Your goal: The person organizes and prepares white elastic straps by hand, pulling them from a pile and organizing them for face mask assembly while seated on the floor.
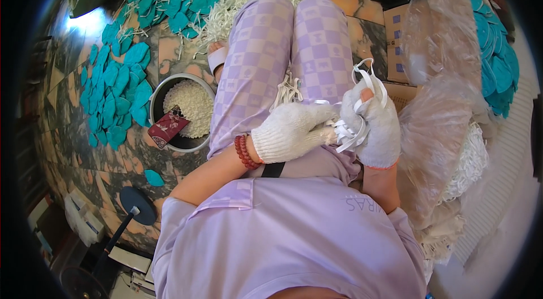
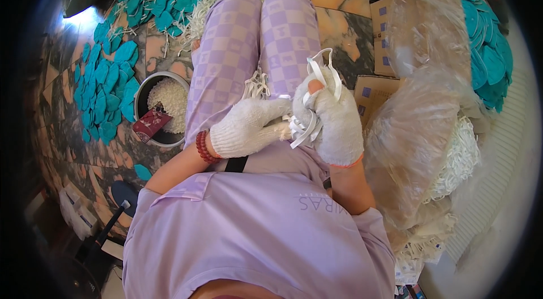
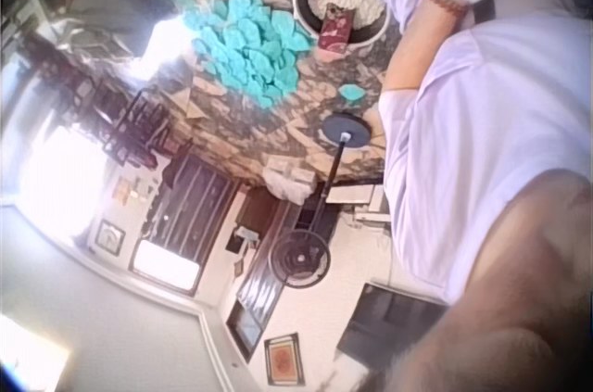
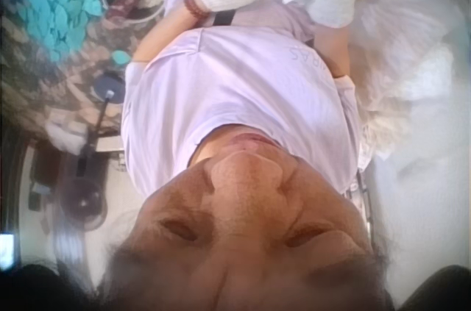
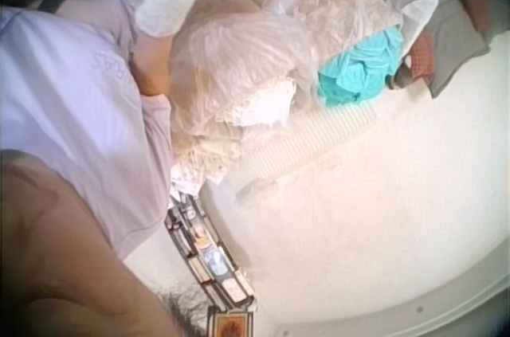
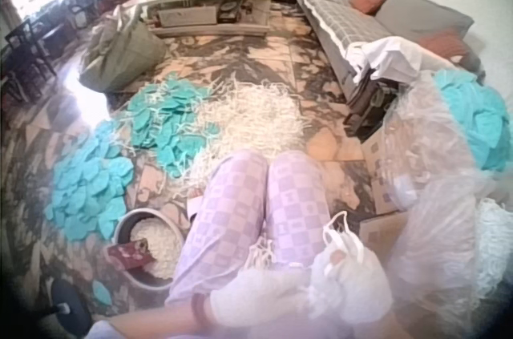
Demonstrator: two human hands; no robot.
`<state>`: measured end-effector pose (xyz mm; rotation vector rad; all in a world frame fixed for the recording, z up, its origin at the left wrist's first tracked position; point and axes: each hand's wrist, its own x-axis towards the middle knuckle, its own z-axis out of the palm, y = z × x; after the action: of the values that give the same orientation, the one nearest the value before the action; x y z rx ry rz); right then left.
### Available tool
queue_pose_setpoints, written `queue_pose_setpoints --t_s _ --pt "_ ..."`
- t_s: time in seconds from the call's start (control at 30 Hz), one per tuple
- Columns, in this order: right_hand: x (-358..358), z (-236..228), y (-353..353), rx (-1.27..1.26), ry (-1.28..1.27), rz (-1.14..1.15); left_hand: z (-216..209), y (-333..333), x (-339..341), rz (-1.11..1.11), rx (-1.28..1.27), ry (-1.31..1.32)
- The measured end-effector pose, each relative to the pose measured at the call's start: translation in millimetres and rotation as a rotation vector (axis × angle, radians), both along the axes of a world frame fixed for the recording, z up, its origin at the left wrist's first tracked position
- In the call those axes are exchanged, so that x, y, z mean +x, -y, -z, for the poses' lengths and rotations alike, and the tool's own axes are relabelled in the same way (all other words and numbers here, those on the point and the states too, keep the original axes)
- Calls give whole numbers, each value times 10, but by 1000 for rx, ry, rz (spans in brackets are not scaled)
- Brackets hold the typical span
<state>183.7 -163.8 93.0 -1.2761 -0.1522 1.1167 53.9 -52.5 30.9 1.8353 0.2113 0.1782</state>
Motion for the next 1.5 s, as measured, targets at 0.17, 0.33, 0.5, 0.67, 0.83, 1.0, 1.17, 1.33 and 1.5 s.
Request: queue_pose_setpoints --t_s 0.17,0.33,0.5,0.67,0.83,1.0,1.17,1.33,1.5 --pt "181 106 35 254 -146 153 -38 -115 -133 117 -120 -104" --pt "971 -119 315 237 -9 884 -19 -264 -449 203 56 -231" --pt "1037 17 519 483 -78 76 72 -270 -512 -78 -383 -234" --pt "337 93 135 231 96 84 -216 -175 -187 -169 -289 -237" --pt "71 -41 16 60 -7 5 -346 -121 34 -23 -159 -300" --pt "65 -6 52 18 -36 12 -103 10 15 -62 -68 -19" --pt "60 76 2 -77 2 15 -228 -42 -18 19 186 -97" --pt "180 210 97 224 -112 83 -159 -78 -104 8 88 -49" --pt "552 225 293 425 -210 287 -155 -213 -455 63 -5 -119"
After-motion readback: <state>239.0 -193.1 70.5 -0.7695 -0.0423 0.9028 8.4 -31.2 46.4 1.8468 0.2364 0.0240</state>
